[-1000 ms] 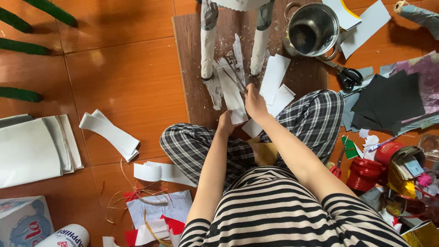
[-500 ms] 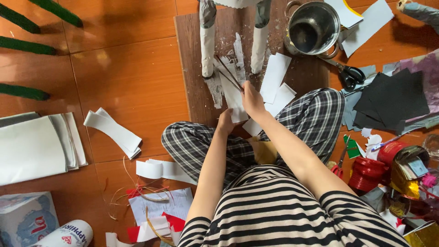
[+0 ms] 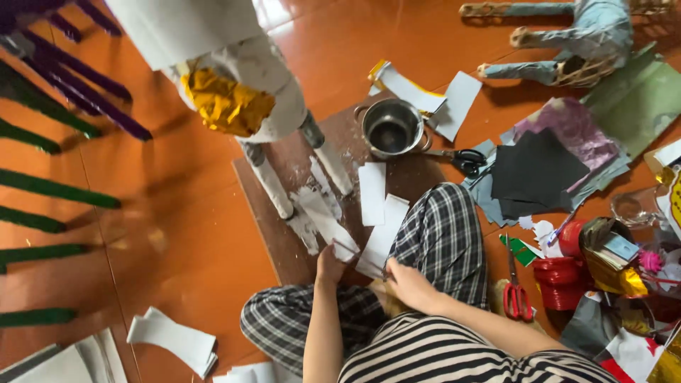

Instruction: Applying paper strips with adhesive to a large animal-shaped frame to create a paper mache sculpture

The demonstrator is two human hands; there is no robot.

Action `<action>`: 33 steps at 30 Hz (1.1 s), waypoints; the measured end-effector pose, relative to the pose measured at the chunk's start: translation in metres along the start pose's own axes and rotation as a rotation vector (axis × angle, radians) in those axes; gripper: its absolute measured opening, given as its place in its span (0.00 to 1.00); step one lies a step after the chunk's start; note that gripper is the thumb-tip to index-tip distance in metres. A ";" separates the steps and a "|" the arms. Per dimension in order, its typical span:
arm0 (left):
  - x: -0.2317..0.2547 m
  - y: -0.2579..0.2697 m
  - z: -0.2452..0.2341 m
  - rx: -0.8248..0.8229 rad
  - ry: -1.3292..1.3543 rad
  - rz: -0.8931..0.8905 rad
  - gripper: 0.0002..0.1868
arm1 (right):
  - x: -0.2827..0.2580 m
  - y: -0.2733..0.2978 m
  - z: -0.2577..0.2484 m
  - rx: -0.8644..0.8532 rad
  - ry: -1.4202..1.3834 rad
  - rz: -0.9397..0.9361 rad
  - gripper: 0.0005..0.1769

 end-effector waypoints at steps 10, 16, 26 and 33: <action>0.024 -0.009 -0.027 0.058 1.610 -0.661 0.41 | 0.045 -0.049 -0.115 0.393 -0.044 0.050 0.17; 0.046 -0.010 -0.039 0.072 1.601 -0.547 0.27 | 0.087 -0.171 -0.185 0.574 0.102 0.122 0.23; 0.057 -0.004 -0.058 -0.163 1.813 -0.233 0.18 | -0.116 -0.089 -0.214 0.818 0.608 -0.712 0.16; 0.122 0.021 -0.102 -0.399 1.566 -0.020 0.32 | -0.133 -0.128 -0.143 0.785 0.518 -1.149 0.04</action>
Point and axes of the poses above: each hand's wrist, its own y-axis away from the middle knuckle, its own z-axis out of the palm, x = y × z, the point moved 1 cm from there along -y, towards the middle knuckle, and after that the axes turned 4 degrees about -x, right-handed, at the moved point
